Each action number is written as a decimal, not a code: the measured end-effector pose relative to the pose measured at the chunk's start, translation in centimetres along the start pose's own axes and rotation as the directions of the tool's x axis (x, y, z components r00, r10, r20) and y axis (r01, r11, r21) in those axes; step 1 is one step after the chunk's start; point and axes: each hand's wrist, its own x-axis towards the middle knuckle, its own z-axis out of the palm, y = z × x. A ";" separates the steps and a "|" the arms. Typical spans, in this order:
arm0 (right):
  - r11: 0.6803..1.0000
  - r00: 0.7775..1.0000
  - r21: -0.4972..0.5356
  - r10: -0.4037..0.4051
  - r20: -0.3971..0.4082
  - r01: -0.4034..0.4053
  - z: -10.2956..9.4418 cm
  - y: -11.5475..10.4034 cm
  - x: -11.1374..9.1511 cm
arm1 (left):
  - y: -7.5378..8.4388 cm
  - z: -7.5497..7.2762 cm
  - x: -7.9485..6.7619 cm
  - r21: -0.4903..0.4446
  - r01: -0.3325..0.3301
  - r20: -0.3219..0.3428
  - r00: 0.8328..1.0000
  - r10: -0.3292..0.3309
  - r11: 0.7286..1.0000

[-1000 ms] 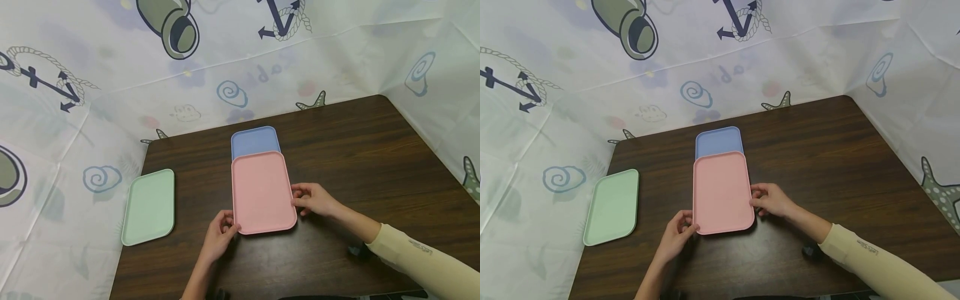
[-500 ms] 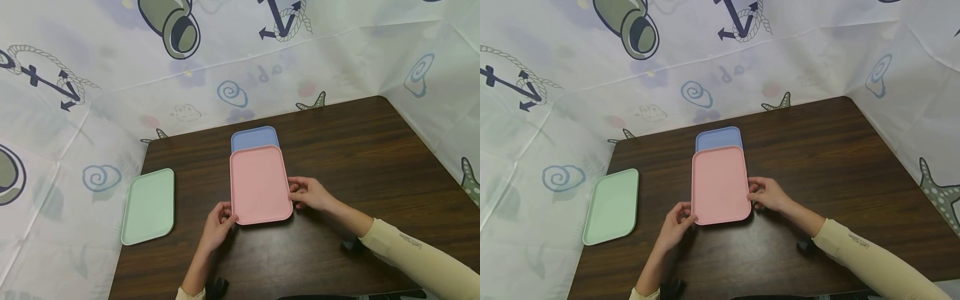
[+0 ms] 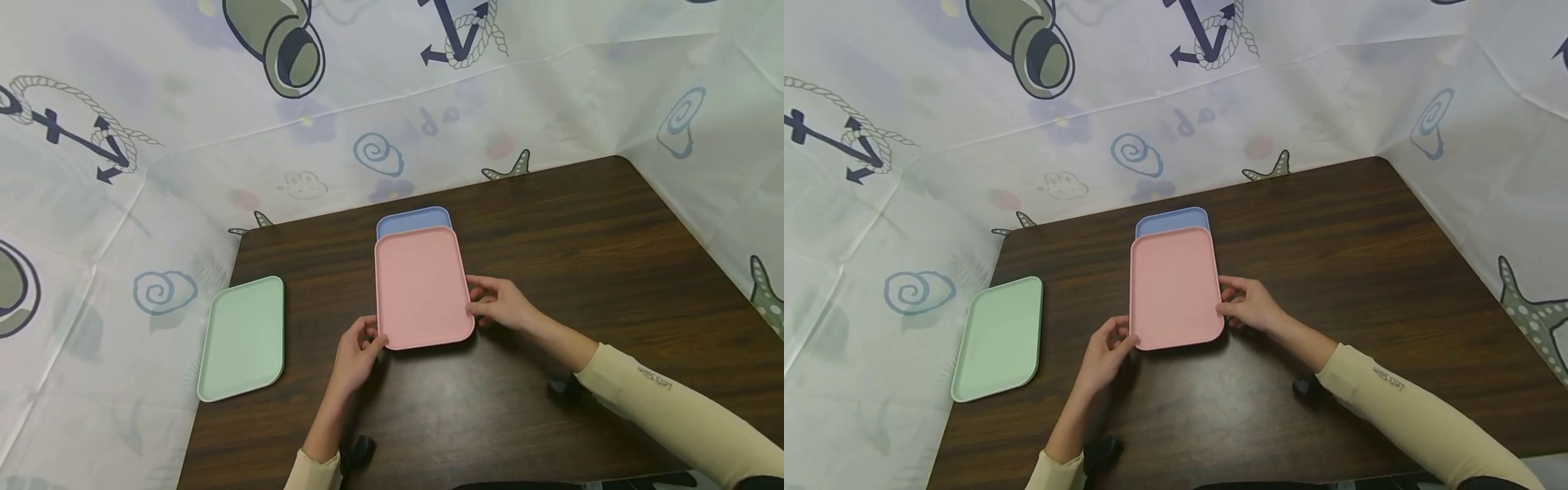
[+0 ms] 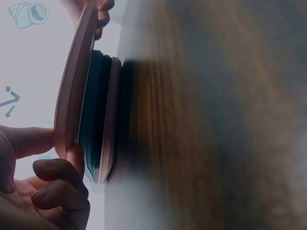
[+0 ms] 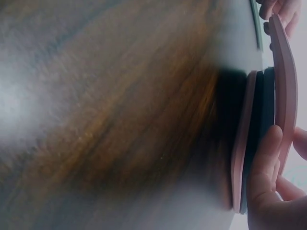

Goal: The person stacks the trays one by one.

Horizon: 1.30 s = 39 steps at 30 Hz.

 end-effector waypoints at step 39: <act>0.996 0.999 -0.084 0.013 -0.053 -0.017 -1.2 -1.5 4.9 | -0.4 0.7 5.5 0.311 -0.052 -0.172 0.979 0.110 0.949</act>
